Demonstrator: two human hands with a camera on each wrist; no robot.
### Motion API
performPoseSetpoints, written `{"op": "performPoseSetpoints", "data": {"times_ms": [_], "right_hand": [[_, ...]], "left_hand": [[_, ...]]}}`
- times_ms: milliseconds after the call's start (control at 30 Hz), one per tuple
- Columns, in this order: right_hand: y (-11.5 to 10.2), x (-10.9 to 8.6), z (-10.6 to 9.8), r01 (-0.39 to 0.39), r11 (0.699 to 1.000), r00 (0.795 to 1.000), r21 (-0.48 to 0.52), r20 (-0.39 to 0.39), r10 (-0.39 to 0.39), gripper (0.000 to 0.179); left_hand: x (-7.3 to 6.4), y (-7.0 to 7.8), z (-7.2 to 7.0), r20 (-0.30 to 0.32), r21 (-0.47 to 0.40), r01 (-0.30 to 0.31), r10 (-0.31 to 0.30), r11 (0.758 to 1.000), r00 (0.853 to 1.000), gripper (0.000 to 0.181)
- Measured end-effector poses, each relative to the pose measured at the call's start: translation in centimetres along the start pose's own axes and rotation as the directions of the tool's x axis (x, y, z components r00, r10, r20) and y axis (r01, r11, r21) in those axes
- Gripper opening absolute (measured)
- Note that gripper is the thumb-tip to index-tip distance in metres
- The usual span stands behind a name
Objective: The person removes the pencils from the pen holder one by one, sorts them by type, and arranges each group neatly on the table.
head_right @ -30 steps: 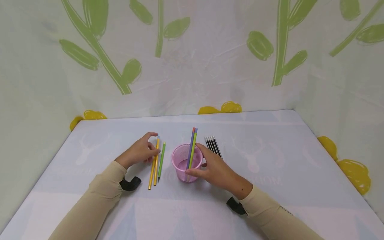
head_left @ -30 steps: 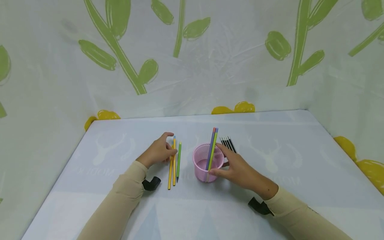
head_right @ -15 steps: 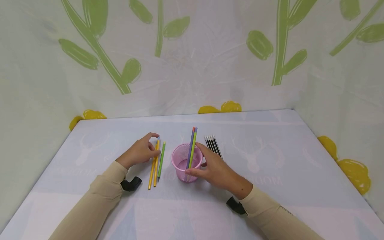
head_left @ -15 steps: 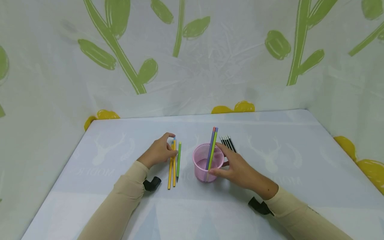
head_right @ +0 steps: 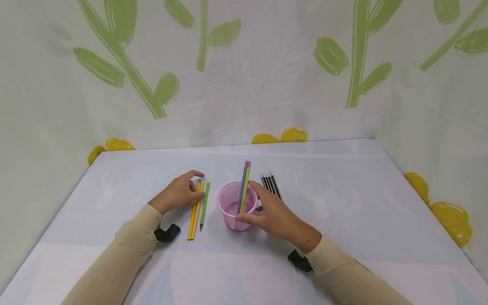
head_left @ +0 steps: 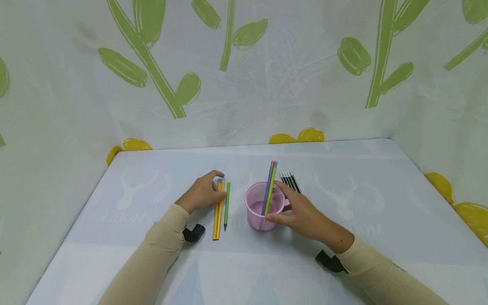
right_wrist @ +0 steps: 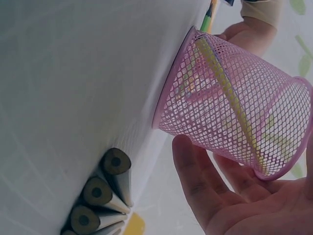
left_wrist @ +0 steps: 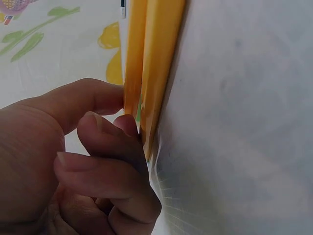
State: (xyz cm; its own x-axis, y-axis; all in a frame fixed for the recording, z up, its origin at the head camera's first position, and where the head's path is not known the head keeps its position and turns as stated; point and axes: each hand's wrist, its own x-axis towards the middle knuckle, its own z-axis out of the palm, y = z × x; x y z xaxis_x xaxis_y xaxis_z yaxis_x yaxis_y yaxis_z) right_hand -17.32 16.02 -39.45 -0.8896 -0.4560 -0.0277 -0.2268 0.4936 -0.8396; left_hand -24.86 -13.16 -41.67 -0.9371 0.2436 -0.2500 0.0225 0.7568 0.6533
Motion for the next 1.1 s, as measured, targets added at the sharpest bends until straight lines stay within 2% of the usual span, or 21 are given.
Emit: {"op": "performPoseSetpoints", "data": {"times_ms": [200,400,467,567,667,833,933,1100], "right_hand": [[-0.1,0.0,-0.1,-0.006,1.0,1.0,-0.007,0.005,0.006,0.093],[0.0,0.0,-0.1,-0.007,1.0,1.0,-0.006,0.0,0.007,0.092],[0.0,-0.1,0.0,-0.013,1.0,1.0,-0.002,0.004,0.013,0.092],[0.0,-0.1,0.0,-0.014,1.0,1.0,-0.003,0.005,0.014,0.093],[0.0,-0.1,0.0,-0.01,1.0,1.0,-0.004,0.0,0.01,0.093],[0.0,-0.2,0.2,-0.006,1.0,1.0,0.009,0.004,0.006,0.093],[0.1,-0.1,0.2,0.014,1.0,1.0,0.007,0.004,-0.014,0.093],[0.1,-0.1,0.1,0.02,1.0,1.0,-0.008,-0.006,-0.02,0.093]], "left_hand": [[-0.1,0.1,-0.1,-0.003,0.012,0.023,-0.023,1.0,1.0,0.057],[-0.1,0.2,-0.1,-0.015,0.013,0.007,-0.007,1.0,1.0,0.055],[-0.2,0.4,-0.2,-0.029,0.007,-0.012,0.012,1.0,0.999,0.053],[-0.5,1.0,-0.3,-0.092,-0.021,-0.065,0.063,0.998,0.994,0.047],[-0.9,2.0,-0.2,-0.162,-0.053,-0.135,0.125,0.989,0.979,0.042],[-1.8,4.1,0.4,-0.237,-0.092,-0.221,0.194,0.971,0.952,0.032],[-2.1,5.2,1.1,-0.286,-0.096,-0.279,0.242,0.955,0.927,0.026],[-2.3,6.7,2.7,-0.329,-0.085,-0.369,0.324,0.925,0.887,0.024]]}}
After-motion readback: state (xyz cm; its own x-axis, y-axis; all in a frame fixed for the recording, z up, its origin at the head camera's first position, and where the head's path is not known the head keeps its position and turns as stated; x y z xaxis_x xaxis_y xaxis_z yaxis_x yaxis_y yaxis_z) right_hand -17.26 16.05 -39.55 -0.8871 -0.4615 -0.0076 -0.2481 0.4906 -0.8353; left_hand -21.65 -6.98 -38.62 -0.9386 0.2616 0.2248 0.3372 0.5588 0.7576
